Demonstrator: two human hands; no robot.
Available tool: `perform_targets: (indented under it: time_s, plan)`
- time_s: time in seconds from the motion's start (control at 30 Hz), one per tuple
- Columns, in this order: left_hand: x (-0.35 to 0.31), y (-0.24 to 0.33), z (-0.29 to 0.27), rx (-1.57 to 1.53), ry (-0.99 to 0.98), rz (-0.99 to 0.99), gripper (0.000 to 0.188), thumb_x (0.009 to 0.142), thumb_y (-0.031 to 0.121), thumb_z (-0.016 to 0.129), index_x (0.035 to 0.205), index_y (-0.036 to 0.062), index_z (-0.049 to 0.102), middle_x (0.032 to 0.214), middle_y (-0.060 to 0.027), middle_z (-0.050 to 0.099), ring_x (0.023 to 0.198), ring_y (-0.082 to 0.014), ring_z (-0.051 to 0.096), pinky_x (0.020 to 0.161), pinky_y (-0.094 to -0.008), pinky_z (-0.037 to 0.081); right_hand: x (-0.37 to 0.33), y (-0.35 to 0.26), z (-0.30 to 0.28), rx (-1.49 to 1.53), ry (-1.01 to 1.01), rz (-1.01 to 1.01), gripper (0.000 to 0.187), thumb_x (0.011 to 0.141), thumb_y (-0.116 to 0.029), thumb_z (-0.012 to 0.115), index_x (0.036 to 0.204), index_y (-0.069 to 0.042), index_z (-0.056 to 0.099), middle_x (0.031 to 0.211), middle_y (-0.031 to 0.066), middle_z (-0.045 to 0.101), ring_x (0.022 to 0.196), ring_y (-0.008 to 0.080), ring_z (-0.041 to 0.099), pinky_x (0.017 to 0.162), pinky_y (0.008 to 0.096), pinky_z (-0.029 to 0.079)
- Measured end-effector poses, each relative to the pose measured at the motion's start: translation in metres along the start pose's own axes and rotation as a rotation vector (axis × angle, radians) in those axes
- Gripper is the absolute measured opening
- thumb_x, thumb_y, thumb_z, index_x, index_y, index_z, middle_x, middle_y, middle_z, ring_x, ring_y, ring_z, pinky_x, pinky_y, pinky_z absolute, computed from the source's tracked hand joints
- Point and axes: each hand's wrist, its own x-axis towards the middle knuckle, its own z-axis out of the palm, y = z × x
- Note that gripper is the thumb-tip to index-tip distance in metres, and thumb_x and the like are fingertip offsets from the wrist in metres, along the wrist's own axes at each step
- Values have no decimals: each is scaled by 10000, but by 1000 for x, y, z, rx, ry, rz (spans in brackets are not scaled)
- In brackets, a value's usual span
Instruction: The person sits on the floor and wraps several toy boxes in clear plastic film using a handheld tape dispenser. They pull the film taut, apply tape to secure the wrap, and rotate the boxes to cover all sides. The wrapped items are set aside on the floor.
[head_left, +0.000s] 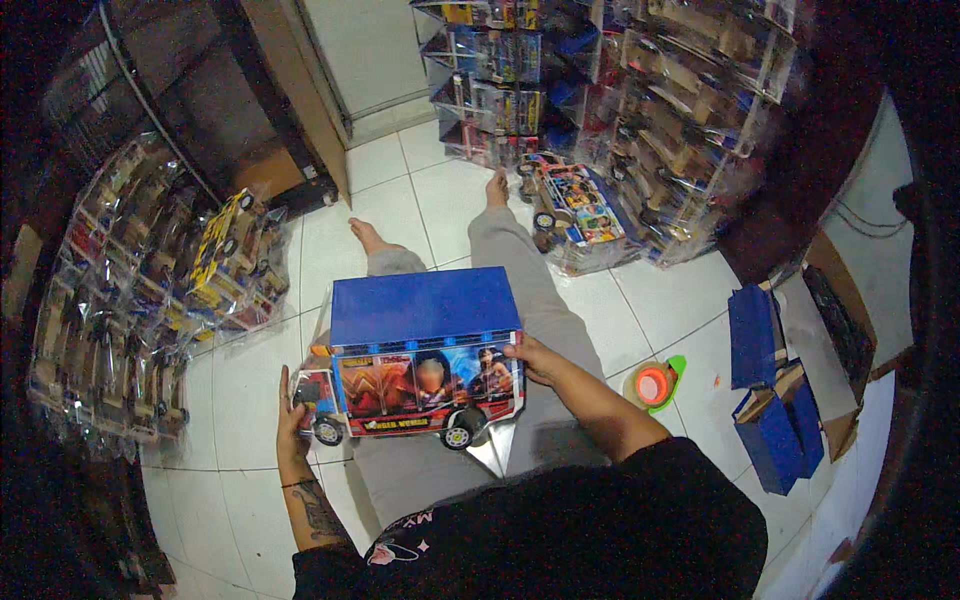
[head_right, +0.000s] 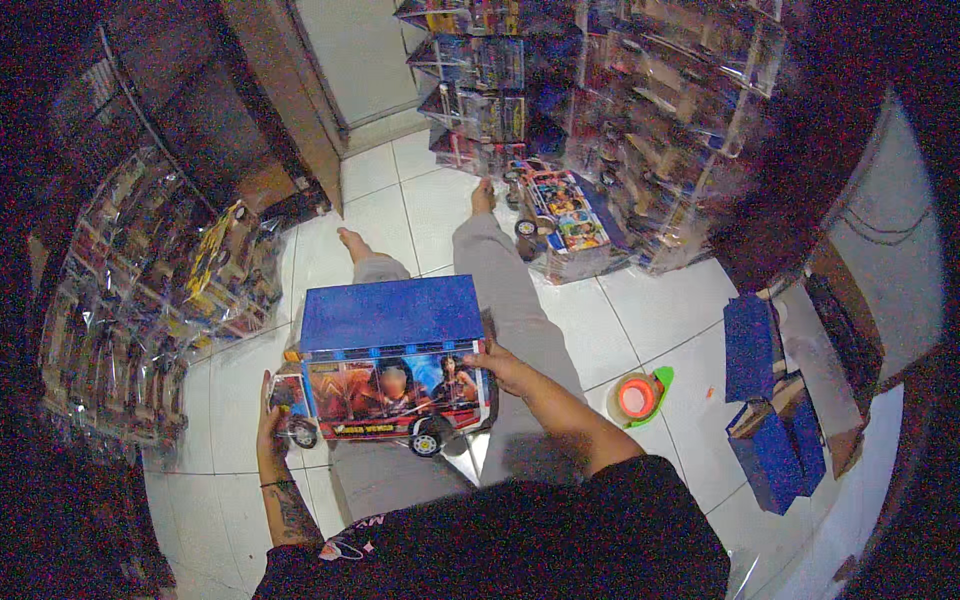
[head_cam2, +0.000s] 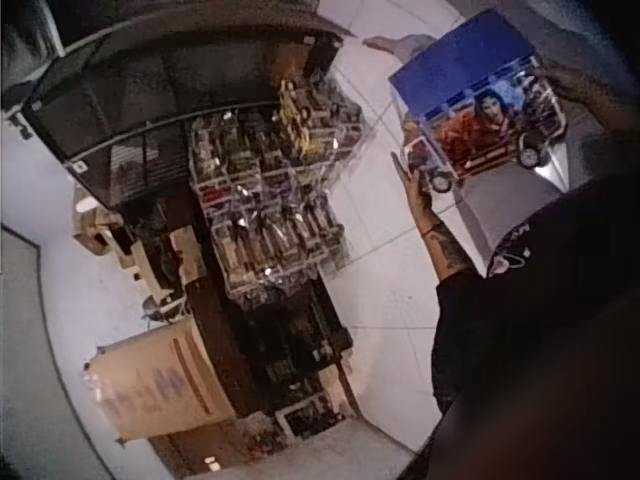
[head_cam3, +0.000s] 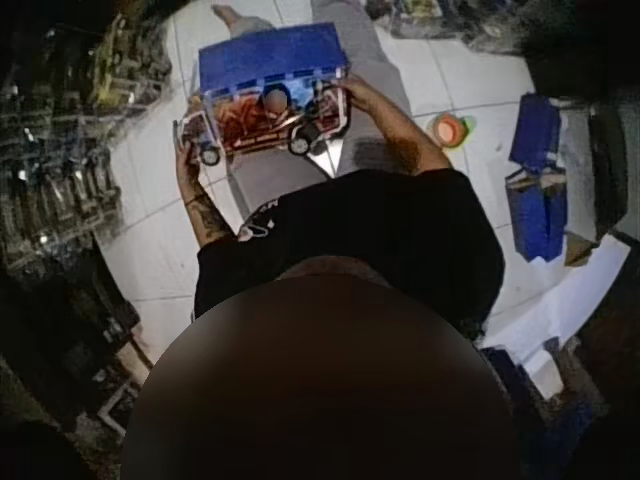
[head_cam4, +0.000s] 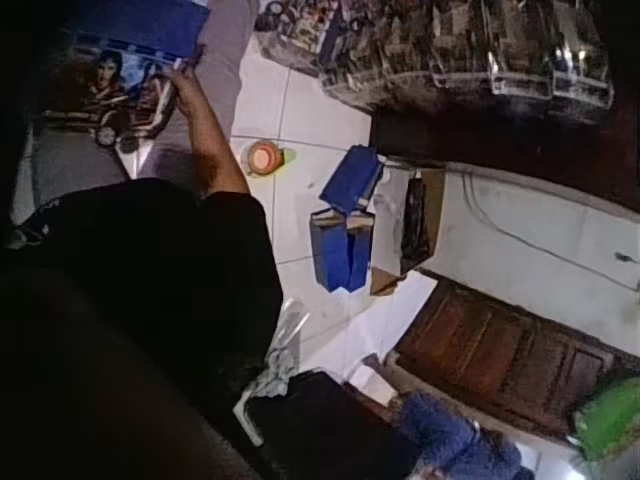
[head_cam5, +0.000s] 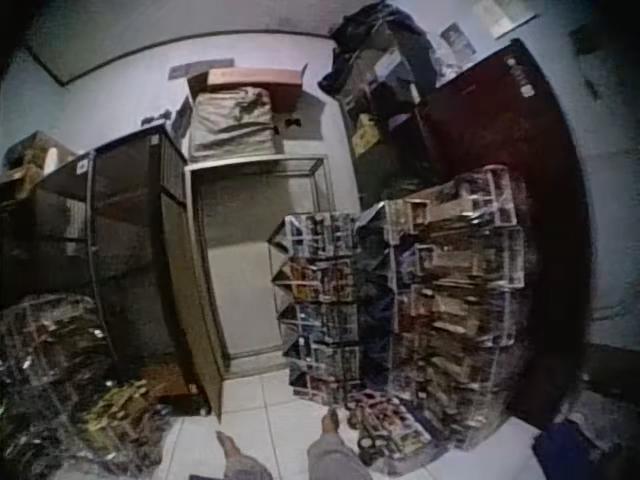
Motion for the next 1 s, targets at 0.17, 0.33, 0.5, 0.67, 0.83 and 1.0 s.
perform_targets:
  time_s: [0.17,0.33,0.5,0.67,0.83,1.0]
  plan:
    - [40,14,-2,-69,69,-179,520,884,237,583,1359,82,437,1082,-68,614,799,-144,606,652,-312,537,-12,-1,23,-131,235,-109,737,775,-305,709,1362,-42,349,1250,127,526,1160,219,489,1008,380,361]
    - [143,67,54,135,100,-108,731,907,546,458,1445,73,315,1470,-110,352,1309,-214,387,1026,-364,363,-29,-24,49,470,626,-199,394,799,-430,581,902,-51,609,708,83,636,551,215,602,502,318,507]
    - [213,91,127,148,122,414,595,963,374,450,1442,51,307,1452,-102,370,1338,-236,330,1094,-404,225,-39,-106,15,568,729,-548,350,812,-390,588,978,-83,615,829,91,658,644,232,630,621,336,541]
    - [162,-24,147,871,-34,499,650,890,175,580,1438,5,275,1452,-209,331,1339,-333,327,1099,-401,259,-15,-176,-49,528,852,-812,448,807,-382,621,1148,-98,558,1106,77,600,987,237,590,847,411,498]
    - [85,-118,119,1989,-586,361,616,785,346,645,1316,79,485,1371,-148,462,1275,-331,401,1101,-438,245,26,-208,-128,444,1000,-706,508,731,-490,667,1087,-138,585,1028,69,619,947,270,579,803,426,487]
    - [75,-117,127,1781,-635,257,529,777,383,637,1238,137,553,1236,-40,569,1224,-241,444,1090,-466,246,54,-200,-161,457,1208,-594,982,688,-463,734,1395,-86,166,1208,167,531,1038,342,557,832,513,496]
